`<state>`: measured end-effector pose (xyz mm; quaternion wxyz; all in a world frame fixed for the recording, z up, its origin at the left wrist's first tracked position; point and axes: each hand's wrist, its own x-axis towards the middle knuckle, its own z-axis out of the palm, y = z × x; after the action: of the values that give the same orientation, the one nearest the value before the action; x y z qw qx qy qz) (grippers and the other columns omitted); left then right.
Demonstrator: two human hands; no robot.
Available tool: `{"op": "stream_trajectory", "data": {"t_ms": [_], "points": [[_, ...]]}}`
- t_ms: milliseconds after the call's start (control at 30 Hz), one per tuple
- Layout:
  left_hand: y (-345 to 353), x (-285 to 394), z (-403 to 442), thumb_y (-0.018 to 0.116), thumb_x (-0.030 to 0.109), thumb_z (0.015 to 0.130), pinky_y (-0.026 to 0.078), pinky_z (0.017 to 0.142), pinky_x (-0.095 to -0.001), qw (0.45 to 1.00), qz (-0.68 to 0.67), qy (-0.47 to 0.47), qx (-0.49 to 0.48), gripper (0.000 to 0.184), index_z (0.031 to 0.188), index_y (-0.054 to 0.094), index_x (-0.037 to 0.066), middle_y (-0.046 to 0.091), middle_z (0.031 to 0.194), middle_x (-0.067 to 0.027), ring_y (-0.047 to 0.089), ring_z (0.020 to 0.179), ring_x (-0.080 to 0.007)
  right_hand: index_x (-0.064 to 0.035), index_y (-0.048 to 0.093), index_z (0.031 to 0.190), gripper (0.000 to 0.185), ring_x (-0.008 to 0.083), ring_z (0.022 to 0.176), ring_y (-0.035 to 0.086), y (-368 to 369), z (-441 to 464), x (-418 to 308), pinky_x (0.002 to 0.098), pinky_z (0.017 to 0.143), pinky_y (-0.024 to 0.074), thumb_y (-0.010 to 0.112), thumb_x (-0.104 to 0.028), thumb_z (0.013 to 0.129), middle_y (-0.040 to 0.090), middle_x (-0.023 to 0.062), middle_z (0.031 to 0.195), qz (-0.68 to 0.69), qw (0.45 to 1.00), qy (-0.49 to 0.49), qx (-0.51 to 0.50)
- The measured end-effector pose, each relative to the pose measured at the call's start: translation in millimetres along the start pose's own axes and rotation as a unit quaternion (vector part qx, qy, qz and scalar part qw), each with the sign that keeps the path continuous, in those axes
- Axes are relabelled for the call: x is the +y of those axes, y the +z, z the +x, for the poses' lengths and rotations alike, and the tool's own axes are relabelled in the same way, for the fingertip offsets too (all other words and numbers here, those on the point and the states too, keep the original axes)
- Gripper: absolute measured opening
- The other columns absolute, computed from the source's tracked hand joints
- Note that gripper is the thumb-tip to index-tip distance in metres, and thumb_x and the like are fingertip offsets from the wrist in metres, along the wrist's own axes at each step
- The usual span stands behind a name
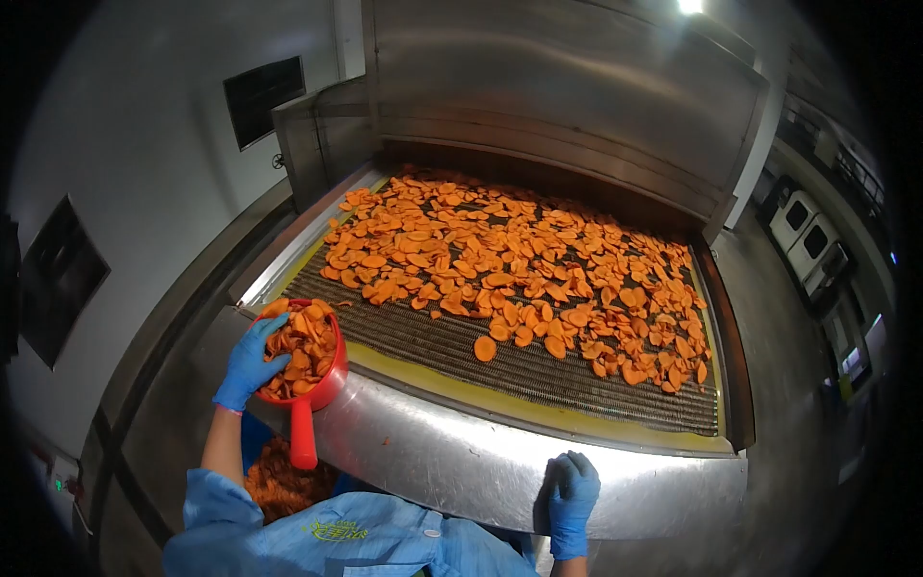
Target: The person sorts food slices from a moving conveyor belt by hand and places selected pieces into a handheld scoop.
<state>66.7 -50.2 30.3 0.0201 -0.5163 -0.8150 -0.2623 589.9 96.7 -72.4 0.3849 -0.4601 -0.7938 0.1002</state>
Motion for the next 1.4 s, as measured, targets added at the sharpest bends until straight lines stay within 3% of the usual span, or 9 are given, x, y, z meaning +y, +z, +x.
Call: {"op": "stream_trajectory", "data": {"t_ms": [233,433,500,600,767,833,900,1067,1400], "points": [[1.2,-4.6,1.4,0.073,0.029,0.073,0.046,0.094,-0.0400,1.000,0.005,-0.005,-0.017,0.072,0.139,0.044,0.027,0.051,0.126,-0.0144,0.054,0.113,-0.0332,-0.0076,0.064,0.113,0.026,0.0241,0.114,0.056,28.6,45.5,-74.9,0.0324,0.096,0.0440,0.059,-0.006,0.088,0.059,0.0125,0.121,0.315,0.924,0.019,-0.217],[3.4,-10.8,2.8,0.072,0.035,0.075,0.047,0.094,-0.0410,0.999,0.046,-0.001,-0.024,0.071,0.139,0.042,0.030,0.049,0.128,-0.0136,0.053,0.113,-0.0330,-0.0011,0.051,0.126,0.040,0.0251,0.121,0.051,95.2,75.5,-173.2,0.0354,0.104,0.0401,0.057,-0.025,0.094,0.054,0.0172,0.128,0.620,0.505,0.329,-0.502],[4.0,-11.9,2.5,0.071,0.035,0.076,0.047,0.093,-0.0418,0.998,0.058,0.004,-0.021,0.070,0.139,0.042,0.030,0.050,0.128,-0.0141,0.054,0.111,-0.0346,0.0008,0.047,0.127,0.045,0.0287,0.118,0.054,104.9,73.5,-222.4,0.0367,0.102,0.0441,0.057,-0.028,0.094,0.054,0.0206,0.126,0.660,0.209,0.509,-0.511],[1.4,-6.0,2.4,0.070,0.036,0.075,0.048,0.092,-0.0418,0.997,0.061,-0.033,-0.035,0.070,0.139,0.042,0.030,0.050,0.128,-0.0140,0.055,0.110,-0.0344,0.0049,0.045,0.126,0.048,0.0310,0.111,0.058,132.7,85.5,-251.6,0.0372,0.097,0.0490,0.058,-0.028,0.093,0.057,0.0210,0.121,0.671,0.207,0.428,-0.569],[-1.6,-4.4,-1.2,0.070,0.037,0.075,0.051,0.087,-0.0419,0.996,0.077,-0.020,-0.032,0.071,0.139,0.042,0.029,0.050,0.131,-0.0131,0.059,0.105,-0.0355,0.0013,0.047,0.124,0.044,0.0281,0.103,0.062,163.1,69.6,-279.1,0.0351,0.091,0.0522,0.059,-0.027,0.092,0.060,0.0167,0.113,0.618,0.220,0.485,-0.579],[0.1,-9.9,-1.0,0.069,0.039,0.076,0.051,0.087,-0.0421,0.997,0.077,-0.007,-0.025,0.070,0.139,0.042,0.029,0.051,0.128,-0.0154,0.059,0.104,-0.0354,-0.0015,0.049,0.123,0.042,0.0261,0.096,0.063,162.8,62.3,-291.0,0.0340,0.085,0.0528,0.062,-0.024,0.091,0.061,0.0138,0.109,0.651,0.310,0.413,-0.556],[0.7,-12.7,-3.9,0.068,0.041,0.076,0.051,0.086,-0.0421,0.998,0.066,0.004,-0.023,0.071,0.140,0.041,0.027,0.051,0.127,-0.0156,0.058,0.106,-0.0342,-0.0013,0.050,0.121,0.042,0.0237,0.088,0.062,161.8,80.2,-293.5,0.0331,0.080,0.0524,0.065,-0.021,0.087,0.061,0.0115,0.106,0.592,0.317,0.428,-0.605],[-6.2,-15.3,-12.0,0.064,0.049,0.078,0.052,0.082,-0.0421,0.994,0.111,0.005,-0.020,0.077,0.143,0.037,0.018,0.050,0.126,-0.0171,0.056,0.109,-0.0336,-0.0003,0.049,0.123,0.050,0.0152,0.085,0.061,197.6,73.0,-288.1,0.0278,0.074,0.0520,0.069,-0.019,0.081,0.060,0.0096,0.101,0.415,0.550,0.296,-0.662],[-57.4,-90.0,-30.6,0.066,0.048,0.077,0.051,0.081,-0.0442,0.979,0.163,-0.116,-0.028,0.078,0.141,0.039,0.012,0.048,0.125,-0.0196,0.055,0.104,-0.0363,-0.0007,0.047,0.125,0.059,0.0130,0.067,0.059,251.9,79.7,-360.0,0.0255,0.058,0.0501,0.070,-0.023,0.076,0.061,0.0077,0.090,0.386,0.494,0.269,-0.731]]}}
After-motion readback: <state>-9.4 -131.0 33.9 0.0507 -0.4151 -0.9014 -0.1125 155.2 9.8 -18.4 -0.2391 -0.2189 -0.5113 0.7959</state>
